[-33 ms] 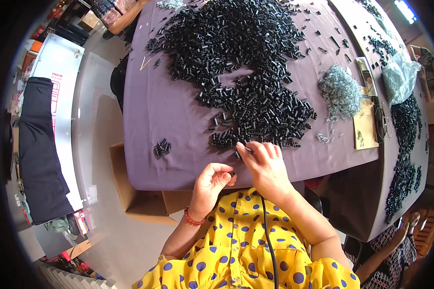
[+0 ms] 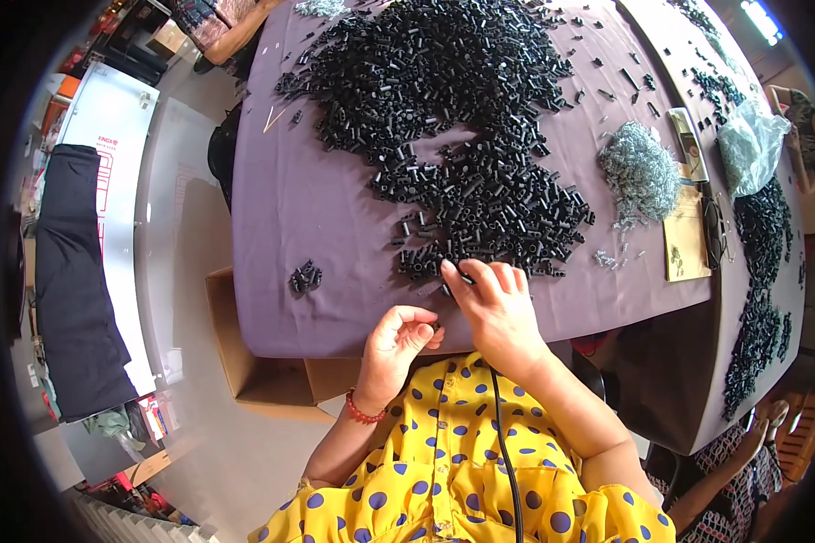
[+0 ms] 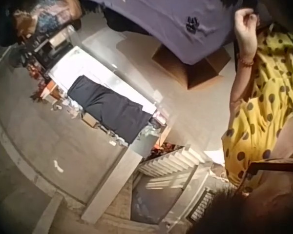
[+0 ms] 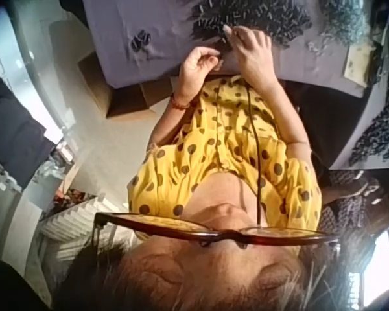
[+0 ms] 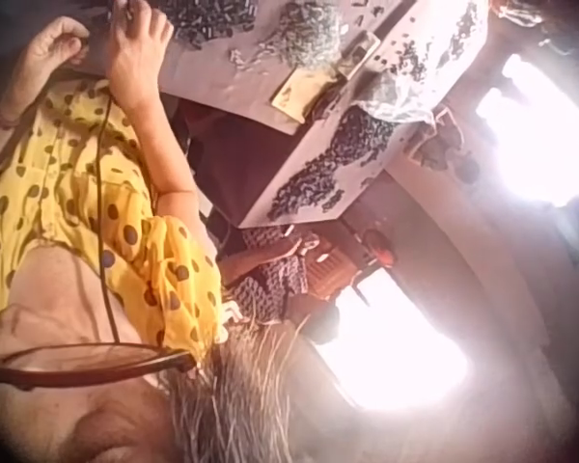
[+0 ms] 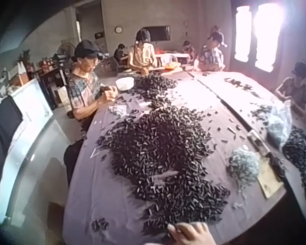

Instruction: The person assembles plastic cord locks by picking up plastic parts from a table, fitting the components together by hand, and setting the assembled pieces aside.

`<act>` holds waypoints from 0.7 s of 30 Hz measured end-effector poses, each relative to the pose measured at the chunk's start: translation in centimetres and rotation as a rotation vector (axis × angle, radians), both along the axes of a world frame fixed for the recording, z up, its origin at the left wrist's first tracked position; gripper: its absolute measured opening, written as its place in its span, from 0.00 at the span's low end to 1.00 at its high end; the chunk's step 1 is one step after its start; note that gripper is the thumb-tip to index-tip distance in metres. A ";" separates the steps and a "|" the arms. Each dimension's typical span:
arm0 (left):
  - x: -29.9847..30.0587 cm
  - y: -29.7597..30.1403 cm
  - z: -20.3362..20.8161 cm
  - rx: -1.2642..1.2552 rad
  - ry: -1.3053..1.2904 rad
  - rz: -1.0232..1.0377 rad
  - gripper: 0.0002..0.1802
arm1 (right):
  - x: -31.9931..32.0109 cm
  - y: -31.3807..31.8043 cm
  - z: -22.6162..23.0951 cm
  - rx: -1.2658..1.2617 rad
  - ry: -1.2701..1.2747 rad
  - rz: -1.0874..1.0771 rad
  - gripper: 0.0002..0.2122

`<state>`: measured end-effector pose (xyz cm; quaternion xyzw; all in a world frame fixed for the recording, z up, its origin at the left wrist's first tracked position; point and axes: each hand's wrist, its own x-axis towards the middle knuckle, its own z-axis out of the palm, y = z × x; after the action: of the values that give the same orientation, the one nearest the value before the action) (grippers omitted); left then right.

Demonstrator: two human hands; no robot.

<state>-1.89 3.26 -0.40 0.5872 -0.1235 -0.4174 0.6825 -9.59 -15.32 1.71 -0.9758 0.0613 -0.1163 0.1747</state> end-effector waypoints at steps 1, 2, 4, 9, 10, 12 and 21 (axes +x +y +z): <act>0.0 0.0 0.0 -0.001 -0.002 0.002 0.11 | 0.5 0.1 -0.2 -0.044 0.018 -0.020 0.27; 0.0 -0.1 0.0 0.001 -0.012 0.011 0.11 | 0.9 0.1 -0.2 -0.045 0.016 -0.018 0.27; 0.1 -0.1 0.0 0.002 -0.024 0.022 0.11 | 1.6 0.1 -0.3 -0.088 0.036 0.013 0.27; 0.3 0.0 -0.2 -0.004 -0.032 0.080 0.11 | 0.1 0.2 -0.4 -0.081 0.081 0.096 0.27; 0.4 0.0 -0.2 -0.003 -0.032 0.082 0.11 | -0.3 0.1 -0.4 -0.076 0.081 0.095 0.27; 0.6 0.0 -0.3 -0.031 -0.018 0.091 0.11 | -0.9 -0.2 -0.2 -0.060 0.074 0.084 0.27; 0.9 -0.3 -0.4 -0.076 -0.031 0.101 0.09 | -3.1 -0.5 -0.6 -0.035 0.083 -0.048 0.27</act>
<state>-0.99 2.94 -0.76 0.5726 -0.1200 -0.3684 0.7225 -12.64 -15.86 1.10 -0.9810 0.0896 -0.0807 0.1519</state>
